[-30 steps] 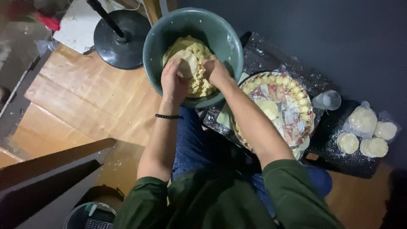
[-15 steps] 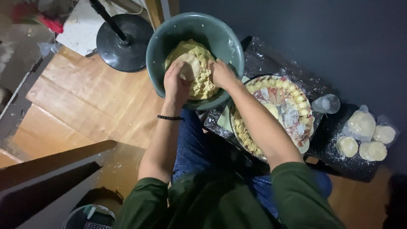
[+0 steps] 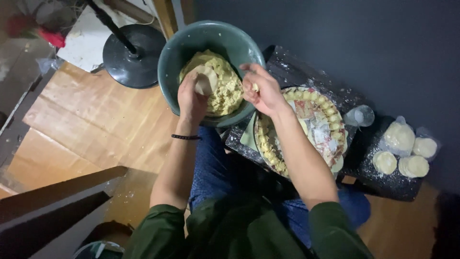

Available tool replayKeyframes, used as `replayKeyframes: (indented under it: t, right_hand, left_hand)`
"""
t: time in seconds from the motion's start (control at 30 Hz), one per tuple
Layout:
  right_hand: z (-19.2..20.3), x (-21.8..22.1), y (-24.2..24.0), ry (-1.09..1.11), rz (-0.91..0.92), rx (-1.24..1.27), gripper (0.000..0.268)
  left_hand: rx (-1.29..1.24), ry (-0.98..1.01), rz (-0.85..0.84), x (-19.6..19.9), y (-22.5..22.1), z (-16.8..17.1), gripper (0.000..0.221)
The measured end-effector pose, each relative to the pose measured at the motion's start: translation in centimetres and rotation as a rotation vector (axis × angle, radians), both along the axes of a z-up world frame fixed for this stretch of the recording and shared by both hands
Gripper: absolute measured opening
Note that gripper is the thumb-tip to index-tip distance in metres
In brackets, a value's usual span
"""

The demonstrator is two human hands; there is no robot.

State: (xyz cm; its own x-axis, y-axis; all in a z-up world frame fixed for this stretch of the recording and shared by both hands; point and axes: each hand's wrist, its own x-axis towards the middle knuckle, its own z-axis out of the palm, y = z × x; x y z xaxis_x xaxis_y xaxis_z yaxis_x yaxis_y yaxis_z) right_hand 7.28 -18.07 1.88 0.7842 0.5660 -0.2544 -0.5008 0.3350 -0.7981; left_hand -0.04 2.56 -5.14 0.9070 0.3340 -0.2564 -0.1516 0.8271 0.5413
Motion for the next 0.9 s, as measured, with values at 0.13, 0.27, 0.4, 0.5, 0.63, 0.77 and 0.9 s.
replayKeyframes:
  t: [0.13,0.27,0.4,0.5,0.63,0.77,0.9]
  right_hand:
    - [-1.2,-0.8,-2.0,0.025,-0.098,-0.015,0.023]
    - [1.3,-1.0,-1.6,-0.002,-0.152,-0.13,0.041]
    - [3.9,-2.0,-0.3,-0.021,-0.348,-0.273,0.057]
    - [-3.0,-0.2,1.4,-0.475,-0.265,-0.728,0.066]
    - [-8.4,3.6,2.7,-0.696,0.092,-0.966,0.018]
    - [-15.3,5.7,3.8,-0.762,0.309,-1.356,0.046]
    - [-17.2,6.0,4.9,-0.599,0.376,-1.455,0.083]
  left_hand:
    - [0.618,0.125,0.053,-1.5,-2.4,5.9,0.034]
    - [1.088,0.107,0.09,-1.4,-1.4,5.4,0.033]
    - [1.157,-0.006,0.131,-2.1,-1.1,5.7,0.032]
    - [0.964,0.038,0.186,-1.6,-1.6,4.9,0.033]
    - [0.361,0.007,0.057,0.1,-0.5,0.5,0.036]
    - [0.259,0.138,0.154,0.3,-1.5,1.7,0.024]
    - [0.115,0.019,0.151,1.4,-1.1,-2.5,0.027]
